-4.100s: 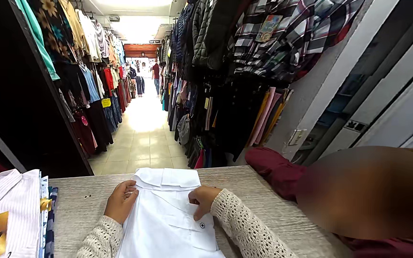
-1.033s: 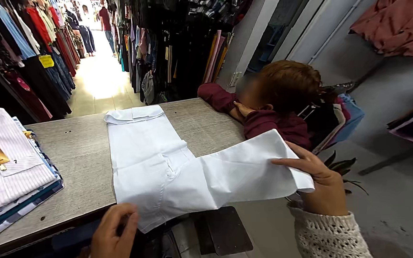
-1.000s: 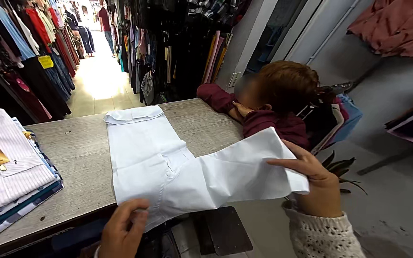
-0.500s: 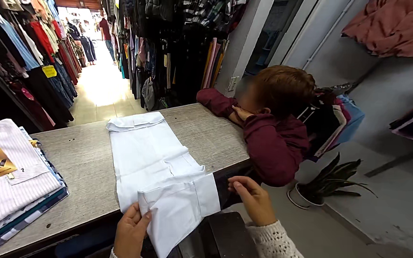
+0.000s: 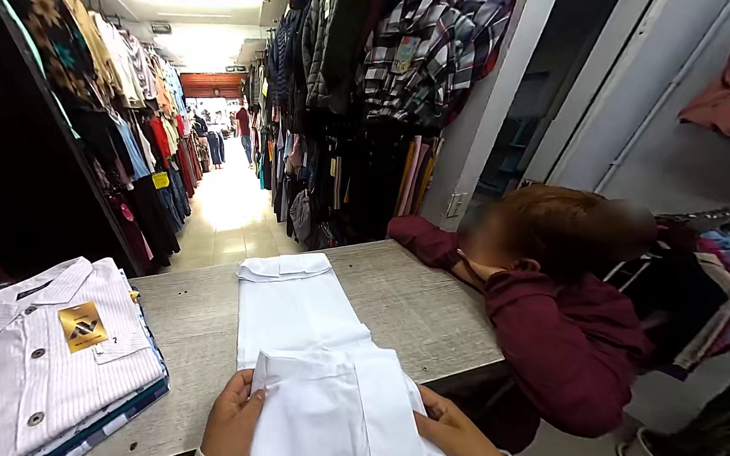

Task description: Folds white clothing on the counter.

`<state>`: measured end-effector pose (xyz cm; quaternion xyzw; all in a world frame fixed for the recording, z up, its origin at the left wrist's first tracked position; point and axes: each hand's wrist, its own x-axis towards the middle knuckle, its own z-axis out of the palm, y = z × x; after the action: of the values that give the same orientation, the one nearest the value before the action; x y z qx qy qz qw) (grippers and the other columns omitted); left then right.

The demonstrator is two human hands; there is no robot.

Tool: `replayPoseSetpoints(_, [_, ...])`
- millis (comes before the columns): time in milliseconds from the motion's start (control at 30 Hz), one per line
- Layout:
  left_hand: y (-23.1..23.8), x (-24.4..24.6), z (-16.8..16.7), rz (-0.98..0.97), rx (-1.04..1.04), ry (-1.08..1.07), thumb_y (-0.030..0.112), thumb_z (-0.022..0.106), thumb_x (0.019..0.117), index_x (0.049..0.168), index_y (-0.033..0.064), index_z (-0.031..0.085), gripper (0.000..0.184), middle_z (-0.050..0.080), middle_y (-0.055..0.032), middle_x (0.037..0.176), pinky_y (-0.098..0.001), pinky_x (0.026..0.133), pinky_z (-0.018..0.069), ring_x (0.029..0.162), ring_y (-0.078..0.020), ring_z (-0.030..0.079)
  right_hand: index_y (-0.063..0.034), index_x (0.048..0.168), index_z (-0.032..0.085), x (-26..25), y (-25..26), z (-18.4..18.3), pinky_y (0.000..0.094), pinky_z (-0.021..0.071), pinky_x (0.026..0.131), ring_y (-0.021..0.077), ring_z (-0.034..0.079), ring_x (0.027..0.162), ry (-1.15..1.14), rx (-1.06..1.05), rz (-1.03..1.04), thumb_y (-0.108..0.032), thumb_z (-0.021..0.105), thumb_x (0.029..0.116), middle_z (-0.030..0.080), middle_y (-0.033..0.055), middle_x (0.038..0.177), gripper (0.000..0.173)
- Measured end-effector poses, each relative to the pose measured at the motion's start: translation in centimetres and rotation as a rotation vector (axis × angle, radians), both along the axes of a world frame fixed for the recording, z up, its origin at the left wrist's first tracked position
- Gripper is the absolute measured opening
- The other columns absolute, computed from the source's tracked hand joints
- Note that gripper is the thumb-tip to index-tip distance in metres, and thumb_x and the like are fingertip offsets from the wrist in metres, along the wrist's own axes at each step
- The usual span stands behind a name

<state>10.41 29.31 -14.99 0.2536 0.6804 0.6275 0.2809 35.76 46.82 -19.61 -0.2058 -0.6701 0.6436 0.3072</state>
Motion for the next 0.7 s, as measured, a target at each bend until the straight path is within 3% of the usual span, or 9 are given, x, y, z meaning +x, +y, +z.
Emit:
replayPoseSetpoints(133, [2.9, -3.0, 1.0, -0.043, -0.162, 0.098, -0.006, 0.050, 0.1000, 0.128, -0.0075, 0.054, 0.029, 0.069, -0.0162, 0.110, -0.0328, 0.086, 0.0547, 0.095, -0.0141, 0.068, -0.0074, 0.127, 0.062, -3.9, 2.2, 2.6, 0.0258, 0.0600, 0.087, 0.0040, 0.072, 0.092, -0.048, -0.025, 0.033, -0.003, 0.059, 0.0944, 0.075, -0.0047, 0.103, 0.033])
replayPoseSetpoints(433, [8.9, -9.2, 1.9, 0.016, -0.291, 0.115, -0.003, 0.054, 0.1017, 0.132, -0.0075, 0.054, 0.031, 0.065, -0.0226, 0.122, -0.0365, 0.095, 0.0491, 0.106, -0.0212, 0.064, 0.0004, 0.119, 0.056, -11.6, 4.9, 4.6, 0.0220, 0.0564, 0.076, 0.0018, 0.067, 0.077, -0.187, -0.240, -0.105, -0.002, 0.050, 0.1037, 0.068, -0.0013, 0.088, 0.016])
replayPoseSetpoints(567, [9.1, -11.1, -0.2, 0.050, -0.267, 0.145, 0.001, 0.059, 0.1008, 0.129, -0.0072, 0.057, 0.030, 0.067, -0.0233, 0.114, -0.0430, 0.094, 0.0500, 0.102, -0.0263, 0.065, -0.0011, 0.108, 0.057, -9.6, 4.2, 4.6, 0.0226, 0.0573, 0.070, 0.0046, 0.068, 0.072, -0.196, -0.282, -0.099, -0.005, 0.049, 0.1055, 0.068, 0.0007, 0.080, 0.009])
replayPoseSetpoints(700, [8.2, -10.6, -0.9, 0.092, -0.263, 0.170, 0.002, 0.062, 0.0994, 0.125, -0.0048, 0.060, 0.026, 0.069, -0.0196, 0.107, -0.0431, 0.090, 0.0512, 0.095, -0.0237, 0.066, -0.0039, 0.125, 0.053, -3.9, 1.4, 3.7, 0.0251, 0.0595, 0.079, 0.0034, 0.070, 0.083, -0.305, -0.191, 0.045, -0.013, 0.056, 0.0977, 0.071, -0.0040, 0.093, 0.029])
